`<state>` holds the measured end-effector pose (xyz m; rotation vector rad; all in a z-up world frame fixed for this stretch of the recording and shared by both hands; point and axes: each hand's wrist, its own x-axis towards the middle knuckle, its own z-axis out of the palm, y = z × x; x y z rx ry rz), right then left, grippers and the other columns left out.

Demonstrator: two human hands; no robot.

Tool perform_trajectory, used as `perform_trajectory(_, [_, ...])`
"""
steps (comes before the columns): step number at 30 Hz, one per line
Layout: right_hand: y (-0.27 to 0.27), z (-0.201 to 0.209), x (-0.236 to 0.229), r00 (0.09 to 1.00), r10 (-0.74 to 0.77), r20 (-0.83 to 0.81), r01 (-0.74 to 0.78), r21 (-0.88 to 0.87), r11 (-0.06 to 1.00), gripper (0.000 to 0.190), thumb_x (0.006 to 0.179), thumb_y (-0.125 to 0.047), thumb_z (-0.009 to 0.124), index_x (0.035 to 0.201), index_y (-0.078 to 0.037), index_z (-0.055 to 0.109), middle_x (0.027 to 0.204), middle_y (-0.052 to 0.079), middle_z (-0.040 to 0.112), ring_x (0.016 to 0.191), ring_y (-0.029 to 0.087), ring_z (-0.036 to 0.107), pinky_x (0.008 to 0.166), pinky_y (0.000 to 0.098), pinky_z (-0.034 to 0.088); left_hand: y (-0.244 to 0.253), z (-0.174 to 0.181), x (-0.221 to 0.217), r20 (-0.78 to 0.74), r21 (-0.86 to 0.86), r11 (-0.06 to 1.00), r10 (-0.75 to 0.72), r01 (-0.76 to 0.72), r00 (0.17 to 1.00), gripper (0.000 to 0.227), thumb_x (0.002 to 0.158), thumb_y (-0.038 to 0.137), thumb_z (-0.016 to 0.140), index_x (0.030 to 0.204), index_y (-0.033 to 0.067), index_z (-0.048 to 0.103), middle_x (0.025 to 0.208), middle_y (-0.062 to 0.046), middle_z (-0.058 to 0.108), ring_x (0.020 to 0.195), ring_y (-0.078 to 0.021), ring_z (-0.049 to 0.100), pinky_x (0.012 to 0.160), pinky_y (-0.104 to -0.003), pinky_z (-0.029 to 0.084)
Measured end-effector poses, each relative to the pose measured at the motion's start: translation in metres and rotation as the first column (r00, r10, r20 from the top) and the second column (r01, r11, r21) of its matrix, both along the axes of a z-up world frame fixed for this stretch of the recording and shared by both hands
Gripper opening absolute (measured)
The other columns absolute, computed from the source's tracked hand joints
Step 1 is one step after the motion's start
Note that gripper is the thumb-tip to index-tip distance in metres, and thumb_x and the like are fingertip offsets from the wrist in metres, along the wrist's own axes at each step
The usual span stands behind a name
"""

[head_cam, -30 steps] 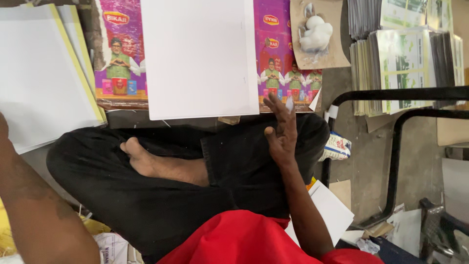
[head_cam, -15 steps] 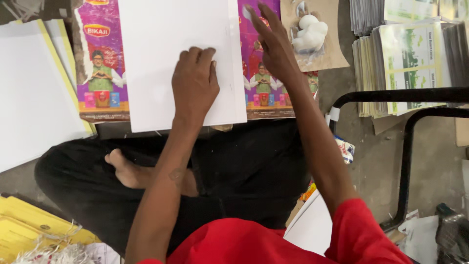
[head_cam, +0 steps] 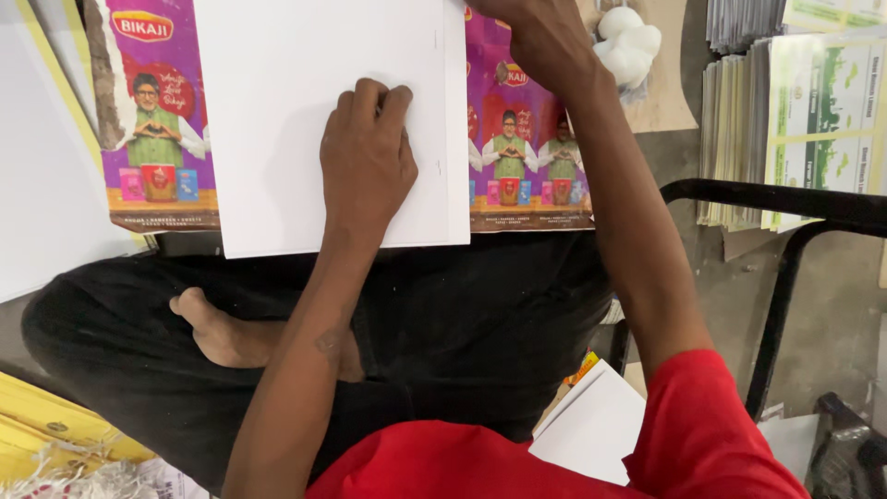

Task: The person sits on the floor and repeatedly applies glue to the spine of a stack of white paper sheets using a small white stick. They press the glued edge to secure the sheets together.

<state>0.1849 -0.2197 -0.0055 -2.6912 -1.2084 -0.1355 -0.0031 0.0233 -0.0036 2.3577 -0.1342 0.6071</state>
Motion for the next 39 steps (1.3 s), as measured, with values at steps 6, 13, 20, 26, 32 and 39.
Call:
perform_trajectory(6, [-0.003, 0.008, -0.065, 0.962, 0.125, 0.243, -0.084, -0.172, 0.982, 0.067, 0.102, 0.016, 0.054, 0.15, -0.03, 0.064, 0.166, 0.013, 0.04, 0.157, 0.032, 0.028, 0.127, 0.0509, 0.015, -0.001, -0.004, -0.001, 0.038, 0.055, 0.998, 0.003, -0.005, 0.999, 0.03, 0.087, -0.006, 0.068, 0.115, 0.0035, 0.065, 0.105, -0.008, 0.055, 0.092, -0.0238, 0.059, 0.075, -0.036, 0.052])
perform_trajectory(13, [-0.012, 0.017, -0.17, 0.929, 0.188, 0.32, -0.008, -0.489, 0.872, 0.094, 0.093, 0.012, 0.057, 0.164, -0.047, 0.042, 0.174, 0.008, 0.021, 0.16, 0.026, 0.016, 0.128, 0.0526, -0.001, -0.002, -0.008, -0.005, 0.09, 0.093, 0.995, 0.01, -0.018, 0.996, 0.03, 0.086, -0.006, 0.068, 0.114, 0.0049, 0.064, 0.105, -0.008, 0.053, 0.094, -0.0243, 0.058, 0.078, -0.037, 0.052])
perform_trajectory(20, [-0.022, 0.019, -0.261, 0.976, 0.11, 0.189, -0.031, -0.38, 0.924, 0.073, 0.1, -0.005, 0.059, 0.162, -0.04, 0.044, 0.173, 0.008, 0.026, 0.16, 0.028, 0.023, 0.13, 0.0567, 0.012, -0.004, -0.013, -0.005, 0.095, 0.131, 0.991, 0.015, -0.027, 0.995, 0.025, 0.093, 0.0, 0.069, 0.115, 0.0066, 0.063, 0.106, -0.006, 0.054, 0.094, -0.0226, 0.058, 0.078, -0.037, 0.052])
perform_trajectory(26, [-0.027, 0.02, -0.284, 0.979, 0.082, 0.187, -0.053, -0.157, 0.986, 0.071, 0.099, -0.002, 0.059, 0.158, -0.038, 0.045, 0.17, 0.01, 0.031, 0.158, 0.029, 0.03, 0.13, 0.0548, 0.016, -0.016, -0.003, -0.001, -0.042, 0.142, 0.987, 0.08, -0.073, 0.996, 0.06, 0.088, 0.053, 0.082, 0.112, 0.0022, 0.062, 0.105, -0.012, 0.057, 0.091, -0.0281, 0.056, 0.073, -0.044, 0.046])
perform_trajectory(32, [-0.025, 0.014, -0.287, 0.987, -0.046, 0.152, 0.048, -0.009, 0.999, 0.075, 0.092, 0.008, 0.059, 0.155, -0.032, 0.048, 0.168, 0.014, 0.035, 0.156, 0.031, 0.036, 0.129, 0.0533, 0.023, -0.05, 0.004, 0.02, -0.278, 0.251, 0.945, 0.277, -0.209, 0.92, 0.11, 0.062, 0.082, 0.083, 0.124, -0.0034, 0.053, 0.121, -0.023, 0.053, 0.108, -0.0412, 0.052, 0.079, -0.06, 0.044])
perform_trajectory(39, [-0.031, 0.011, -0.28, 0.991, -0.06, 0.123, 0.047, 0.108, 0.993, 0.077, 0.092, 0.013, 0.059, 0.157, -0.026, 0.043, 0.168, 0.015, 0.035, 0.155, 0.033, 0.038, 0.131, 0.052, 0.022, -0.038, 0.0, 0.027, -0.418, 0.181, 0.973, 0.208, -0.143, 0.884, 0.096, 0.074, 0.064, 0.085, 0.132, -0.0028, 0.046, 0.128, -0.023, 0.047, 0.113, -0.0437, 0.047, 0.08, -0.066, 0.042])
